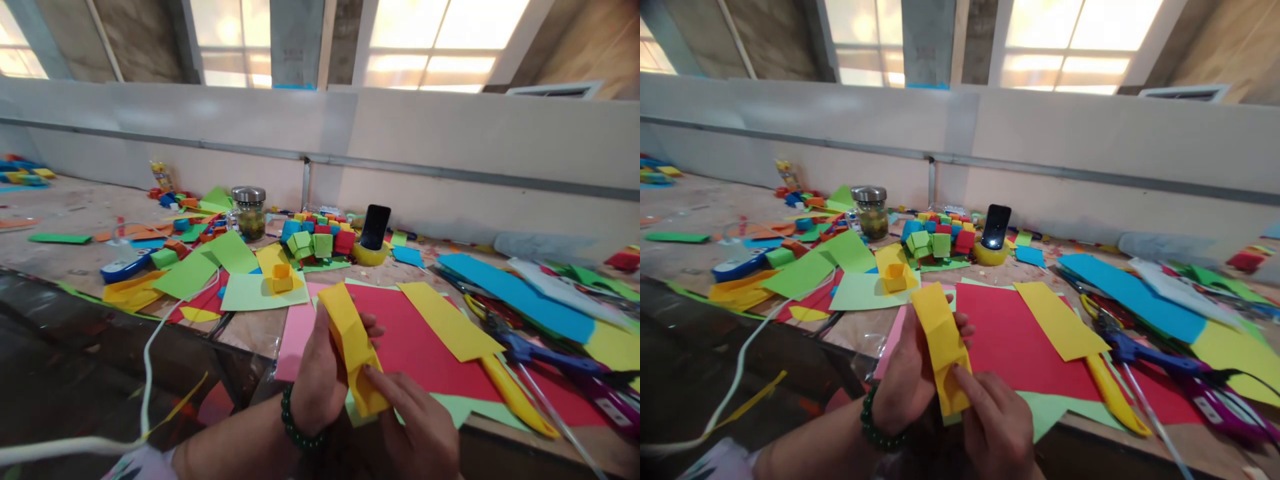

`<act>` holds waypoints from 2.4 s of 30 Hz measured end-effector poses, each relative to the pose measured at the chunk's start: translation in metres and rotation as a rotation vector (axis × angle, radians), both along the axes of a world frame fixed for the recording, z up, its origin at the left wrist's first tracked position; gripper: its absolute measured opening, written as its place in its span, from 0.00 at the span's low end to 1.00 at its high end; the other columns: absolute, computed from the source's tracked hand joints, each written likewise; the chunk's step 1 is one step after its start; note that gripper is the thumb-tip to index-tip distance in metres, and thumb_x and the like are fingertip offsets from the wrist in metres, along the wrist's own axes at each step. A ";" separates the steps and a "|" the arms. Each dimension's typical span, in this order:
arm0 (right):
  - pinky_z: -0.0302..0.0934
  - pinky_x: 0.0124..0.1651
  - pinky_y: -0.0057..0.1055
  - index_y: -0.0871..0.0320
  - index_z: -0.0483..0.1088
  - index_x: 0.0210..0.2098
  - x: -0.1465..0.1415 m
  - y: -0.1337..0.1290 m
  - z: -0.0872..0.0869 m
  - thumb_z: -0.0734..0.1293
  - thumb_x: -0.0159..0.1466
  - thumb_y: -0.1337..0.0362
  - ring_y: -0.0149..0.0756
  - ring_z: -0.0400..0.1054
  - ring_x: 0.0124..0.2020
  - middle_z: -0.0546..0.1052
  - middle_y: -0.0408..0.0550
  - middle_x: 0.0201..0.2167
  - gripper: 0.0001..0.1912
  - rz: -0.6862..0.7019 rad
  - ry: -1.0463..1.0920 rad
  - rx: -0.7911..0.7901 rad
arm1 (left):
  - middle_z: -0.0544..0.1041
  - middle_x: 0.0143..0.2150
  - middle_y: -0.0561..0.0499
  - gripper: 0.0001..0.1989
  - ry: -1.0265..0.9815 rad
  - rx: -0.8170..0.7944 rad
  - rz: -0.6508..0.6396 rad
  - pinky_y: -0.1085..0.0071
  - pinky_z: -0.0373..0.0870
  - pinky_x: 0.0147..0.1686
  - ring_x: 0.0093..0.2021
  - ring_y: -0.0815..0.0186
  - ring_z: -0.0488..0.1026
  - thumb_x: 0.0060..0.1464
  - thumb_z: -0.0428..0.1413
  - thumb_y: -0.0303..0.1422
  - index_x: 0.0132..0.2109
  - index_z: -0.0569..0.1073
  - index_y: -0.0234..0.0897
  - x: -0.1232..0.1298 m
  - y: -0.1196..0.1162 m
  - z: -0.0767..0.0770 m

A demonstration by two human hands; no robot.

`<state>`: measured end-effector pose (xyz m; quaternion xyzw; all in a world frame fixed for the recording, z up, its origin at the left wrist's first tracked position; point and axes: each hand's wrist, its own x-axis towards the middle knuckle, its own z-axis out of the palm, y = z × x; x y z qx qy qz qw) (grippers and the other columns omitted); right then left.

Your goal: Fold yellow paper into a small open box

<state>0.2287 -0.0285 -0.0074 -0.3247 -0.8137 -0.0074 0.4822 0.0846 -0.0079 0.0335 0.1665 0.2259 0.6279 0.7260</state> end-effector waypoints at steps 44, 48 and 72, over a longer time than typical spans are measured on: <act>0.69 0.37 0.27 0.53 0.74 0.38 -0.004 0.021 0.069 0.73 0.58 0.63 0.32 0.73 0.32 0.77 0.42 0.31 0.09 0.021 0.350 -0.435 | 0.77 0.34 0.47 0.14 1.028 0.699 -0.007 0.73 0.68 0.36 0.35 0.66 0.72 0.61 0.54 0.40 0.40 0.76 0.32 -0.023 -0.002 -0.005; 0.66 0.33 0.26 0.52 0.72 0.42 -0.002 0.019 0.070 0.76 0.54 0.64 0.30 0.68 0.30 0.75 0.41 0.31 0.17 0.031 0.309 -0.373 | 0.78 0.35 0.47 0.11 0.936 0.762 0.193 0.72 0.69 0.40 0.38 0.65 0.74 0.59 0.57 0.38 0.36 0.80 0.35 -0.026 0.001 -0.005; 0.69 0.35 0.31 0.56 0.76 0.34 0.005 0.014 0.073 0.72 0.59 0.64 0.38 0.74 0.33 0.79 0.49 0.31 0.04 0.225 0.326 -0.462 | 0.75 0.35 0.47 0.09 1.101 0.930 0.291 0.74 0.70 0.36 0.36 0.67 0.73 0.59 0.56 0.29 0.42 0.81 0.38 -0.035 -0.001 -0.004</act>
